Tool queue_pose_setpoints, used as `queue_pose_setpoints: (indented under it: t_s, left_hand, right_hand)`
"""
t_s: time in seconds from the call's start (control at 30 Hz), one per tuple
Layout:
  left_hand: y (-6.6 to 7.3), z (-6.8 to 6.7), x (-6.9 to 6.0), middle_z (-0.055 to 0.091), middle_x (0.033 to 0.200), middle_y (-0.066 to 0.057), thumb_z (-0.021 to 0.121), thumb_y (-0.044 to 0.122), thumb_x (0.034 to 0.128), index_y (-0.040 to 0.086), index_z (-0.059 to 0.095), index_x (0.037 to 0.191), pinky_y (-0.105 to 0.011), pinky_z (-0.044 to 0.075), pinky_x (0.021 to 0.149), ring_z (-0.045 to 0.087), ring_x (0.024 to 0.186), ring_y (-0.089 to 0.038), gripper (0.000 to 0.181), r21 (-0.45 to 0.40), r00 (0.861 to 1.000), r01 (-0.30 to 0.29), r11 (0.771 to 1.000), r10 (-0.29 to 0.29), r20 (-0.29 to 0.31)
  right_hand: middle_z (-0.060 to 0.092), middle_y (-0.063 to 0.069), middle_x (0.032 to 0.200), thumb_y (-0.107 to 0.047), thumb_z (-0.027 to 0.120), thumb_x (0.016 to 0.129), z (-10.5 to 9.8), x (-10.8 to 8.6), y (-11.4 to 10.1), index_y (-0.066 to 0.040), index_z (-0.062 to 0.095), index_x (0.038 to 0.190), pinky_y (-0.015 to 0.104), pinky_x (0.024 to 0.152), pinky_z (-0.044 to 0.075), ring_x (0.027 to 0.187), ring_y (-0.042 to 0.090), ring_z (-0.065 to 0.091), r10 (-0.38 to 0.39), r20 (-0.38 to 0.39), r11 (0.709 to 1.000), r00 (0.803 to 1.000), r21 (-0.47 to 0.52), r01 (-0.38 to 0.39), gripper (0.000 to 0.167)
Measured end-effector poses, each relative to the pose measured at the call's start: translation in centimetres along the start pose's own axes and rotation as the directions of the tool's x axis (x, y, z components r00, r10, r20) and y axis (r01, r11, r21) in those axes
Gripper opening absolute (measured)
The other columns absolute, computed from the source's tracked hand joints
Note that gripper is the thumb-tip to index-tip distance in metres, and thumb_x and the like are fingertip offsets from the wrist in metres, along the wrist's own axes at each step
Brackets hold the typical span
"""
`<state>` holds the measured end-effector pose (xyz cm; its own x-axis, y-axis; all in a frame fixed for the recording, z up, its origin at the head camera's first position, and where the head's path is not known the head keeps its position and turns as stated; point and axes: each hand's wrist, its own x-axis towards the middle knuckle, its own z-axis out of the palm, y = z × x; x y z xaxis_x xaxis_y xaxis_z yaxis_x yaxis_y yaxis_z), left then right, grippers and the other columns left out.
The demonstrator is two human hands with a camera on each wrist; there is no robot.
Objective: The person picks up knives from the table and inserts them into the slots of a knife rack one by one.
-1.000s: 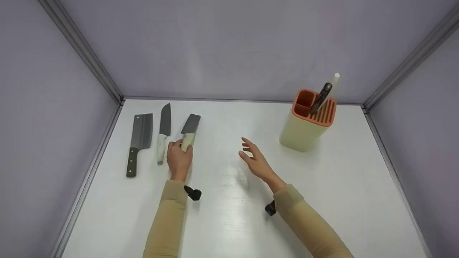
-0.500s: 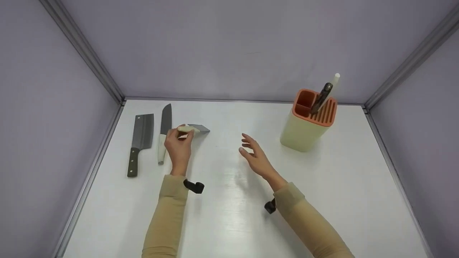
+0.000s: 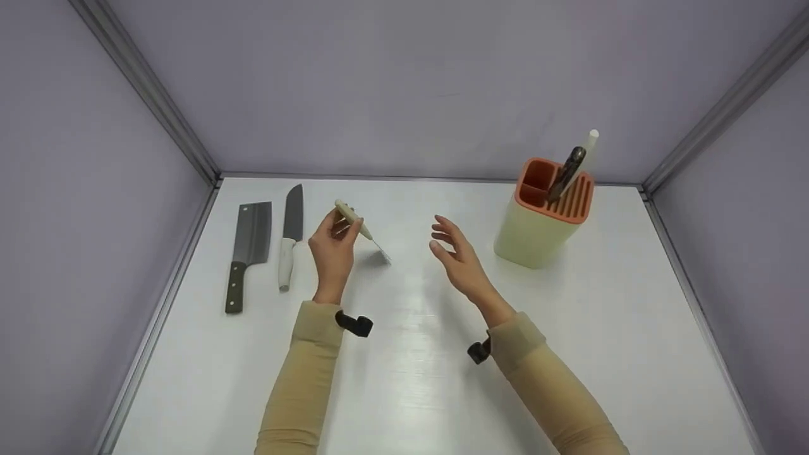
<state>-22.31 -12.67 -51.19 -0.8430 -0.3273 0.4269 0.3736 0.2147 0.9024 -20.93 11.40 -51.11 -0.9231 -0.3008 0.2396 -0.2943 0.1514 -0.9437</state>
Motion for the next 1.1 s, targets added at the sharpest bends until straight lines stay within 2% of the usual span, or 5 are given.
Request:
queue_pose_setpoints:
  t_s: [0.17, 0.37, 0.73, 0.97, 1.1]
  left_hand:
    - [1.3, 1.0, -0.4, 0.067, 0.111, -0.012, 0.075, 0.012, 0.089, -0.002, 0.062, 0.122, -0.034, 0.055, 0.082, 0.066, 0.1, -0.022, 0.039, -0.049, 0.998, 0.02, 0.999, -0.017, 0.06]
    - [2.4, 2.5, -1.2, 0.067, 0.111, -0.012, 0.074, 0.013, 0.0895, -0.001, 0.063, 0.123, -0.036, 0.056, 0.08, 0.066, 0.1, -0.022, 0.038, -0.053, 0.987, -0.019, 0.998, 0.027, 0.157]
    - [3.3, 5.0, -2.8, 0.069, 0.111, -0.011, 0.072, 0.017, 0.0915, 0.001, 0.065, 0.123, -0.033, 0.056, 0.079, 0.068, 0.096, -0.02, 0.036, -0.026, 0.94, -0.148, 0.989, 0.149, 0.308]
    - [3.4, 6.0, -3.3, 0.07, 0.112, -0.009, 0.07, 0.019, 0.092, 0.001, 0.066, 0.123, -0.033, 0.056, 0.078, 0.067, 0.098, -0.018, 0.037, -0.057, 0.909, -0.221, 0.974, 0.227, 0.349]
    - [3.4, 6.4, -3.4, 0.07, 0.112, -0.01, 0.069, 0.018, 0.0931, 0.0, 0.065, 0.124, -0.037, 0.057, 0.077, 0.067, 0.096, -0.018, 0.036, -0.069, 0.9, -0.246, 0.967, 0.254, 0.354]
  right_hand:
    - [0.042, 0.027, 0.141, -0.004, 0.05, 0.103, -0.4, -0.1, -3.4, 0.007, 0.031, 0.148, 0.052, 0.104, 0.039, 0.131, 0.045, 0.04, -0.04, -0.008, 0.999, 0.999, 0.017, 0.041, 0.051]
    - [0.043, 0.028, 0.139, -0.001, 0.049, 0.102, -0.6, 0.3, -4.7, 0.008, 0.031, 0.147, 0.043, 0.102, 0.044, 0.129, 0.041, 0.044, -0.083, -0.013, 0.992, 0.996, 0.099, 0.084, 0.05]
    - [0.047, 0.03, 0.132, 0.002, 0.051, 0.101, -0.6, 1.0, -6.2, 0.009, 0.034, 0.145, 0.035, 0.09, 0.051, 0.119, 0.042, 0.05, -0.156, -0.03, 0.979, 0.987, 0.127, 0.159, 0.048]
    - [0.05, 0.029, 0.128, 0.001, 0.056, 0.099, -0.6, 0.9, -6.5, 0.011, 0.042, 0.14, 0.043, 0.093, 0.048, 0.117, 0.041, 0.051, -0.143, -0.036, 0.982, 0.989, 0.123, 0.146, 0.044]
    - [0.054, 0.025, 0.124, 0.003, 0.057, 0.097, -0.7, 0.8, -6.5, 0.013, 0.048, 0.134, 0.044, 0.094, 0.048, 0.114, 0.036, 0.053, -0.163, -0.033, 0.981, 0.986, 0.106, 0.165, 0.039]
